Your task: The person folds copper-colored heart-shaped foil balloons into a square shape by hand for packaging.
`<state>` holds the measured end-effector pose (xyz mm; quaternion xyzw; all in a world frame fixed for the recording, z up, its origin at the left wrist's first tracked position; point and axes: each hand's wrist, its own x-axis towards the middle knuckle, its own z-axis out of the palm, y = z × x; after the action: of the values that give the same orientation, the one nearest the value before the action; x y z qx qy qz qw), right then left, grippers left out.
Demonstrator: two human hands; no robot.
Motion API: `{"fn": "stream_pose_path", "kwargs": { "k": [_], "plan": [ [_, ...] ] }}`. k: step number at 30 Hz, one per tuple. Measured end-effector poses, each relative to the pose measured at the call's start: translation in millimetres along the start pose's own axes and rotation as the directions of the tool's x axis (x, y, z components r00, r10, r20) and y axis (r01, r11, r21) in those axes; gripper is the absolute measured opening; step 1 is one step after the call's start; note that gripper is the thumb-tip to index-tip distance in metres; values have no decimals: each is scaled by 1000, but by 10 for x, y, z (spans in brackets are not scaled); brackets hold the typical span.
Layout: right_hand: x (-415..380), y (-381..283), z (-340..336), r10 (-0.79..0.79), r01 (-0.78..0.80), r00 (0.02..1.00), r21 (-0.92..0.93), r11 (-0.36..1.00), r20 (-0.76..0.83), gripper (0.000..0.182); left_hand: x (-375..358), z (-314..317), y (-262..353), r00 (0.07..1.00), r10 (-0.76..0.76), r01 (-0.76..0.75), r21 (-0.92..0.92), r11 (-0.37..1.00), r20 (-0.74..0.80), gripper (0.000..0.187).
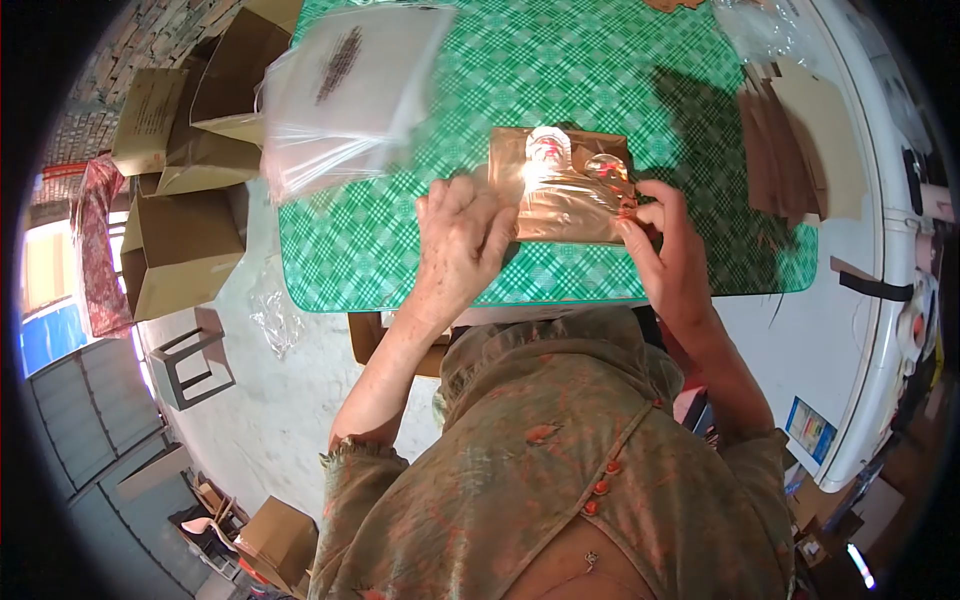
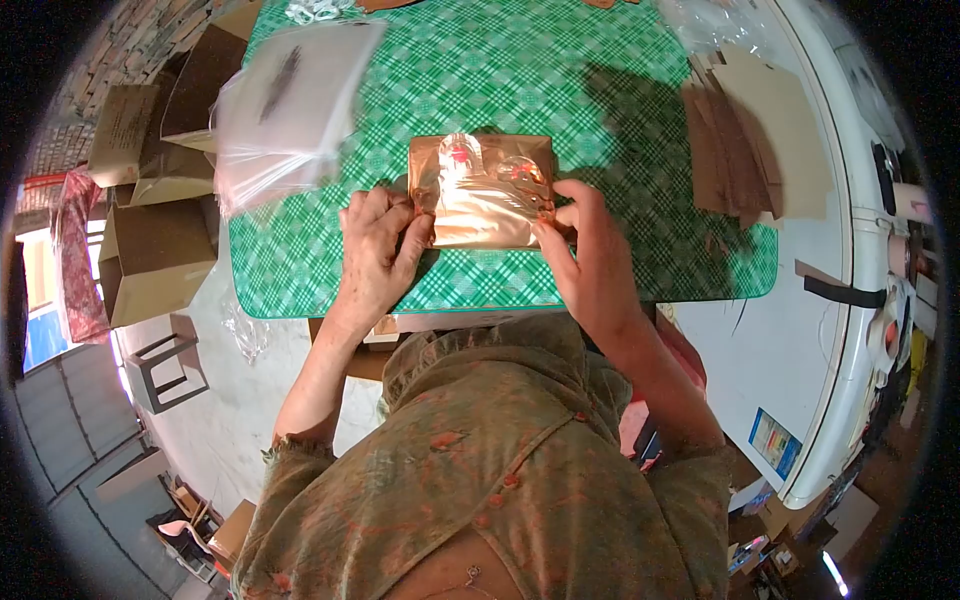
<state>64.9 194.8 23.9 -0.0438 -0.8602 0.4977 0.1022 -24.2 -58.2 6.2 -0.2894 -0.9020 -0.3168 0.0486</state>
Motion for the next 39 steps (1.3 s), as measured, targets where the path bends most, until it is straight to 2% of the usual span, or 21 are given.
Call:
{"fn": "stream_pose_path", "kwargs": {
  "k": [3, 6, 9, 12, 15, 18, 21, 24, 30, 33, 39],
  "plan": [
    [-161, 115, 36, 18, -21, 997, -43, 999, -73, 35, -9, 31, -30, 1000, 14, -14, -10, 1000, -5, 11],
    [-226, 125, 97, -93, 61, 985, -206, 977, -146, 28, -4, 28, -33, 1000, 20, -20, -7, 1000, 11, 10],
    [-204, 147, 124, -201, 128, 971, -435, 891, -126, 20, 0, 44, -40, 1000, 15, -15, -1, 1000, -1, 10],
    [-216, 141, 226, -223, 99, 951, -475, 874, -212, 15, 16, 49, -33, 997, 58, -59, -8, 998, -47, 8],
    [-235, 92, 289, -178, 39, 955, -493, 869, -237, 14, 17, 41, -24, 998, 51, -52, -19, 998, -33, 9],
    [-257, 156, 312, -201, 56, 947, -486, 872, -251, 14, 4, 16, -23, 999, 32, -32, -28, 999, 3, 13],
    [-304, 195, 307, -270, 135, 927, -439, 888, -262, 14, -23, -4, -54, 998, 57, -58, -48, 997, -7, 15],
    [-352, 227, 264, -318, 215, 920, -386, 897, -227, 16, -52, -115, 20, 999, 24, -20, -108, 994, 33, 20],
    [-469, 270, 162, -366, 308, 926, -374, 875, -93, 29, -138, -128, -55, 985, 165, -157, -118, 981, 60, 28],
    [-517, 271, 182, -324, 263, 941, -388, 883, -99, 26, -130, -156, -3, 987, 119, -108, -96, 989, 109, 25],
    [-465, 193, 226, -273, 185, 952, -456, 871, -136, 13, -115, -72, -1, 996, 85, -83, -74, 994, 26, 16]
  ]
}}
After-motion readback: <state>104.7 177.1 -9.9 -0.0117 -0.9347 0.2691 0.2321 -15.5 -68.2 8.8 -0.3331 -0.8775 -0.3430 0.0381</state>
